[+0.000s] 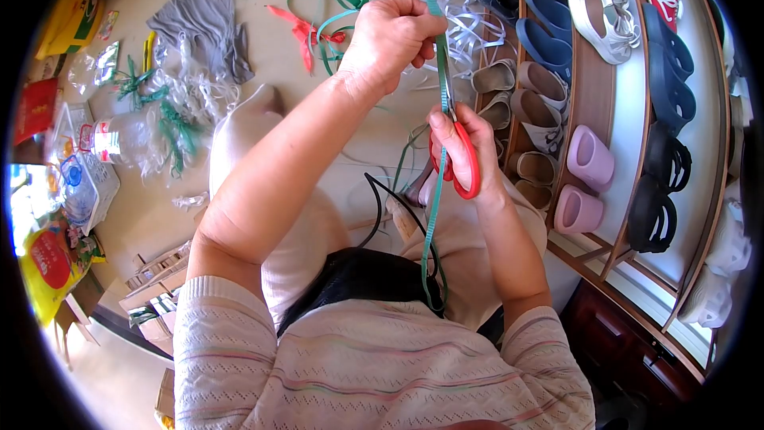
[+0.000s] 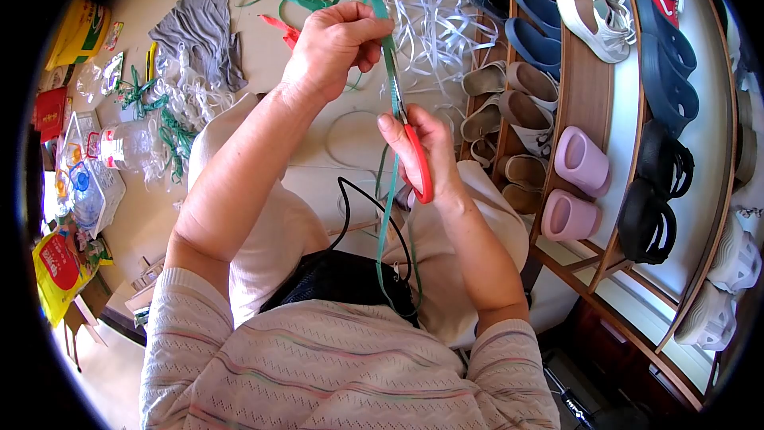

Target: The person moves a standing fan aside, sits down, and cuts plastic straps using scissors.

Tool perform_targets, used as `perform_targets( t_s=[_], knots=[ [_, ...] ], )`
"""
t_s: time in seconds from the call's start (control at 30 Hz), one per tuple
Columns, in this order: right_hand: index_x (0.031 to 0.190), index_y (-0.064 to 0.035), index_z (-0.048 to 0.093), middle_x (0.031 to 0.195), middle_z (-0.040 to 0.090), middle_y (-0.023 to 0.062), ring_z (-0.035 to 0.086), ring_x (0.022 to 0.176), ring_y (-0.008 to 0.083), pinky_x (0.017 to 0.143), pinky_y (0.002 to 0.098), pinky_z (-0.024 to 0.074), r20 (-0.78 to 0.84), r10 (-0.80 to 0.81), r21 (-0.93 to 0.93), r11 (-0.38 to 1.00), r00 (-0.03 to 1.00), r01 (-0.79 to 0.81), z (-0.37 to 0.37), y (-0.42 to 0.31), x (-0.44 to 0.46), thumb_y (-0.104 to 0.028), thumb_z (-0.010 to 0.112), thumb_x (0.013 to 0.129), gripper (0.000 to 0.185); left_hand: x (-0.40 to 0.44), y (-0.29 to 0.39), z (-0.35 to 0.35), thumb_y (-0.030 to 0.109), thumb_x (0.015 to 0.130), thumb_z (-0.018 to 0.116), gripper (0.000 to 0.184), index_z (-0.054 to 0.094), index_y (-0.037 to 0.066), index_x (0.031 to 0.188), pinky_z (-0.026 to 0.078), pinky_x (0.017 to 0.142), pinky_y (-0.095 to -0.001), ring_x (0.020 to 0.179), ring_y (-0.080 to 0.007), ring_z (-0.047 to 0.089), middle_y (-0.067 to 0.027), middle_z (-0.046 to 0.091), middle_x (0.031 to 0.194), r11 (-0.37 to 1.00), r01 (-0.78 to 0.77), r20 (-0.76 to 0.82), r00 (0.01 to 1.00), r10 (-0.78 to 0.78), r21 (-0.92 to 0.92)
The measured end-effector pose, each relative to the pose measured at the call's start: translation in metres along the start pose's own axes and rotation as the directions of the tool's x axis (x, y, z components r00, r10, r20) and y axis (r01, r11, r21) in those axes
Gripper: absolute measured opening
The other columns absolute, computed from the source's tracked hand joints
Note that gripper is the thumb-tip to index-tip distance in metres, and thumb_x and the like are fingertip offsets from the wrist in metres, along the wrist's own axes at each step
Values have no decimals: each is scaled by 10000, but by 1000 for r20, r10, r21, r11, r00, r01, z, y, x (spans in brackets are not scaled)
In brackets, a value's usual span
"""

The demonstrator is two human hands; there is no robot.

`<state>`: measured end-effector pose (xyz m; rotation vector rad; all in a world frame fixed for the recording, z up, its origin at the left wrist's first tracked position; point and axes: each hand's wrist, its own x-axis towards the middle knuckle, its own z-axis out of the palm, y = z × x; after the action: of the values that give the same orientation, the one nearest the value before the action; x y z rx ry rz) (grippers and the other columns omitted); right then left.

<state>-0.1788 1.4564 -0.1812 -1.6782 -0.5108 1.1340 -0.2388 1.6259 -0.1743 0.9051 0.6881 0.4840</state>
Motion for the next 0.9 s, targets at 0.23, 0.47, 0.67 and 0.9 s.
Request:
perform_targets(
  t_s=[0.23,0.47,0.67,0.9],
  knots=[
    [763,-51,539,544,425,-59,329,405,16,356,196,238,34,-7,-12,1000,999,8,4,4,-4,-338,645,809,309,16,6,-18,122,794,628,151,541,38,703,349,435,-226,456,-96,460,-31,516,557,991,-26,-45,999,20,-130],
    [793,-54,549,544,392,-72,321,402,12,356,188,232,2,33,-16,999,999,-33,3,-6,-4,-332,648,807,295,7,-1,-6,121,781,649,169,529,42,693,375,442,-220,458,-97,471,-30,527,572,998,-33,-10,999,32,-58],
    [820,-54,550,543,396,-74,322,401,15,356,188,230,-2,53,-13,999,999,-53,3,-7,-6,-322,652,806,287,7,2,-7,118,775,656,166,533,40,695,377,442,-221,457,-96,471,-28,534,588,998,-48,-24,999,48,-29],
    [817,-50,549,541,400,-74,325,401,18,358,190,235,1,41,-23,999,999,-41,3,-8,-3,-327,655,803,297,2,-4,-2,129,777,653,162,547,30,705,369,441,-220,461,-91,470,-24,530,584,1000,-23,-2,1000,23,-10]
  ],
)
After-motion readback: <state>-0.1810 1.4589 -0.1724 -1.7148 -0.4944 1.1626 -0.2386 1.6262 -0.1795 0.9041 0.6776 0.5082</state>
